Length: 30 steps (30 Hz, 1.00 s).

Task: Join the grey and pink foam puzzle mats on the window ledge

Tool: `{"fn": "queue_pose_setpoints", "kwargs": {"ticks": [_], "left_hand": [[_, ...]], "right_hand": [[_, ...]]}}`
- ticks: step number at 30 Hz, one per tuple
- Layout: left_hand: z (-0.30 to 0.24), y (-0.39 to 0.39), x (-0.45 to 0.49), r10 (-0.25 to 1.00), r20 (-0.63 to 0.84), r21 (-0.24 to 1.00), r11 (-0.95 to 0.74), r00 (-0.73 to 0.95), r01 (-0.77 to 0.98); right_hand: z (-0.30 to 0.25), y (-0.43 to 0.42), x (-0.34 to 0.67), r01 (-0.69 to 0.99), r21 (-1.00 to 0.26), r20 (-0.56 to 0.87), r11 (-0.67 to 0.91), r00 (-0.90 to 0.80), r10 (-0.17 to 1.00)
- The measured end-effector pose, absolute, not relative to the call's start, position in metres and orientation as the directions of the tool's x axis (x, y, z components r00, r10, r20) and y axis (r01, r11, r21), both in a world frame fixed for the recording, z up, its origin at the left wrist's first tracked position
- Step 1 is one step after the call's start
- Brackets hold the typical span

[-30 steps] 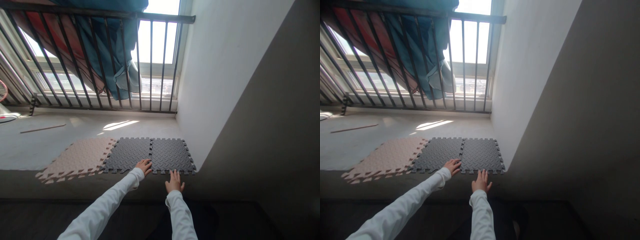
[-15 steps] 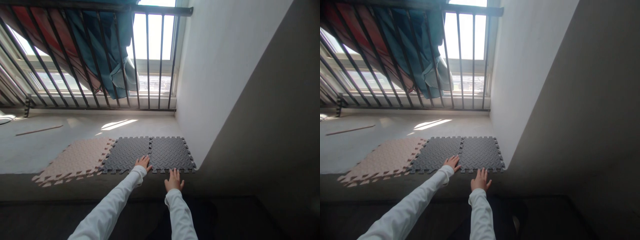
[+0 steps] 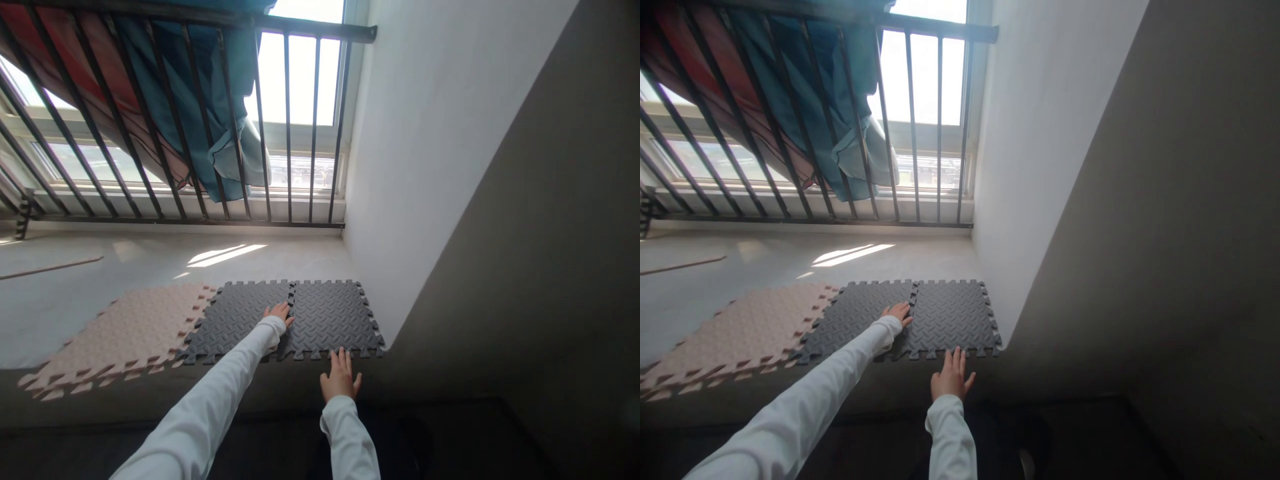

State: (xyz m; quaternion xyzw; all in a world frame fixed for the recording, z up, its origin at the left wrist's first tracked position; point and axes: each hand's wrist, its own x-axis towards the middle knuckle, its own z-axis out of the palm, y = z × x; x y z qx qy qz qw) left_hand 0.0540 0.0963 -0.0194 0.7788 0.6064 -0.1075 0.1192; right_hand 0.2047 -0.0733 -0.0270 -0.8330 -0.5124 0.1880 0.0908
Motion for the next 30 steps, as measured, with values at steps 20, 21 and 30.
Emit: {"fn": "queue_pose_setpoints", "kwargs": {"ticks": [20, 21, 30], "left_hand": [[-0.018, 0.158, 0.08, 0.927, -0.273, -0.003, -0.27, 0.259, 0.963], [-0.02, 0.158, 0.079, 0.924, -0.268, 0.005, -0.28, 0.271, 0.96], [-0.043, 0.133, 0.062, 0.914, -0.221, 0.052, -0.337, 0.34, 0.94]], "right_hand": [[-0.019, -0.075, 0.205, 0.839, -0.318, -0.186, -0.442, 0.402, 0.897], [-0.018, -0.076, 0.205, 0.844, -0.31, -0.185, -0.438, 0.398, 0.899], [-0.016, -0.078, 0.204, 0.857, -0.283, -0.224, -0.431, 0.378, 0.898]]}}
